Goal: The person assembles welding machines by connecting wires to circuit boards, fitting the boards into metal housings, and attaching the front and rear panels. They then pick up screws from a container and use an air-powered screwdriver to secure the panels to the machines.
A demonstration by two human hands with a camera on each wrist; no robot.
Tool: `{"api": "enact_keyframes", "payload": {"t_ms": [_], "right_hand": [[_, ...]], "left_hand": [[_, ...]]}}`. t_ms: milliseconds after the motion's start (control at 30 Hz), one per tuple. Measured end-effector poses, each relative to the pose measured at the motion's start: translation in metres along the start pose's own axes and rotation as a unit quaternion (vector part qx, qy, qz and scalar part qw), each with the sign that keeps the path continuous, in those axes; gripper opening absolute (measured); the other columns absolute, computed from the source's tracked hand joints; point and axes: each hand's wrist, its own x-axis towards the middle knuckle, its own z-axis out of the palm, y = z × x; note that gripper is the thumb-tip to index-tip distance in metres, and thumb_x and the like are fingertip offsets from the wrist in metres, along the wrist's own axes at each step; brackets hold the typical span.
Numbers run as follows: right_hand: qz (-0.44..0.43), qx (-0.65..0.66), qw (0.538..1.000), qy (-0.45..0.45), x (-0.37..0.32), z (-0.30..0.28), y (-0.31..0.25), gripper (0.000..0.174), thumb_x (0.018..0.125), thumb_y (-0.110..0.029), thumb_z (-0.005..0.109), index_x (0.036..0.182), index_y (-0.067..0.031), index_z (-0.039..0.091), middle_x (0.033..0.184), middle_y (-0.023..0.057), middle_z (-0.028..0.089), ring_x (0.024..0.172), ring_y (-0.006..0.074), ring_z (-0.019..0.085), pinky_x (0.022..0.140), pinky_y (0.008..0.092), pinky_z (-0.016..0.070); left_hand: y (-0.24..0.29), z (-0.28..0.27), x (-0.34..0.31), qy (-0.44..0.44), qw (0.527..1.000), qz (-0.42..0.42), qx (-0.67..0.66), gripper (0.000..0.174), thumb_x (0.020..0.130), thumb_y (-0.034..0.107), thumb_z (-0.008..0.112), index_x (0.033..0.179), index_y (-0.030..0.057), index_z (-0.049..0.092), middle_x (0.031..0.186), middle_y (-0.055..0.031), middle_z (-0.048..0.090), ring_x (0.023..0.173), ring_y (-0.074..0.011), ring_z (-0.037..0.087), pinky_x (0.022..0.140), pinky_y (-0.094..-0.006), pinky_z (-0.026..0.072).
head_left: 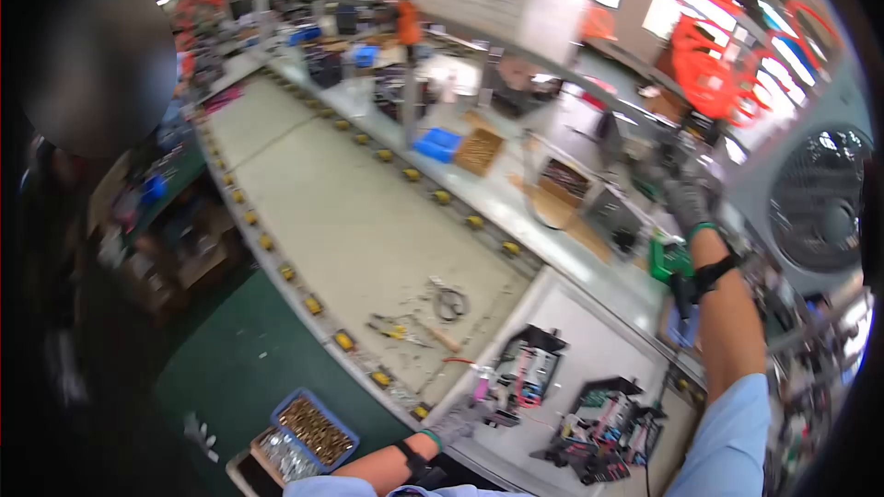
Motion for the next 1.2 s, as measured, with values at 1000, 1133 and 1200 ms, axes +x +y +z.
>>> {"api": "enact_keyframes", "payload": {"t_ms": [1000,1133,1200], "right_hand": [[0.328,0.559,0.751,-0.127,-0.240,0.096,0.143,0.037,0.087,-0.029,0.076,0.109,-0.0056,0.056,0.091,0.0094,0.068,0.074,0.0235,0.072,0.055,0.0364,0.0596],[0.416,0.468,0.779,-0.028,-0.268,0.156,0.149,0.032,0.090,-0.027,0.074,0.108,-0.0082,0.056,0.081,0.0067,0.063,0.060,0.0190,0.066,0.048,0.0348,0.0547],[0.457,0.462,0.760,-0.003,-0.280,0.184,0.159,0.027,0.091,-0.023,0.071,0.105,-0.0097,0.053,0.078,0.0060,0.060,0.055,0.0192,0.063,0.044,0.0349,0.0516]], "left_hand": [[0.003,-0.014,-0.004,-0.084,0.960,-0.132,-0.233,0.090,0.071,0.082,0.066,0.121,0.0079,0.064,0.089,-0.0112,0.067,0.057,-0.0156,0.054,0.055,-0.0355,0.0534],[0.002,-0.011,-0.003,-0.105,0.947,-0.145,-0.266,0.096,0.068,0.084,0.066,0.122,0.0048,0.063,0.091,-0.0142,0.067,0.057,-0.0164,0.055,0.054,-0.0354,0.0531],[-0.004,-0.011,-0.003,-0.107,0.942,-0.147,-0.282,0.097,0.068,0.085,0.065,0.123,0.0053,0.063,0.088,-0.0137,0.068,0.055,-0.0157,0.053,0.052,-0.0339,0.0507]]}}
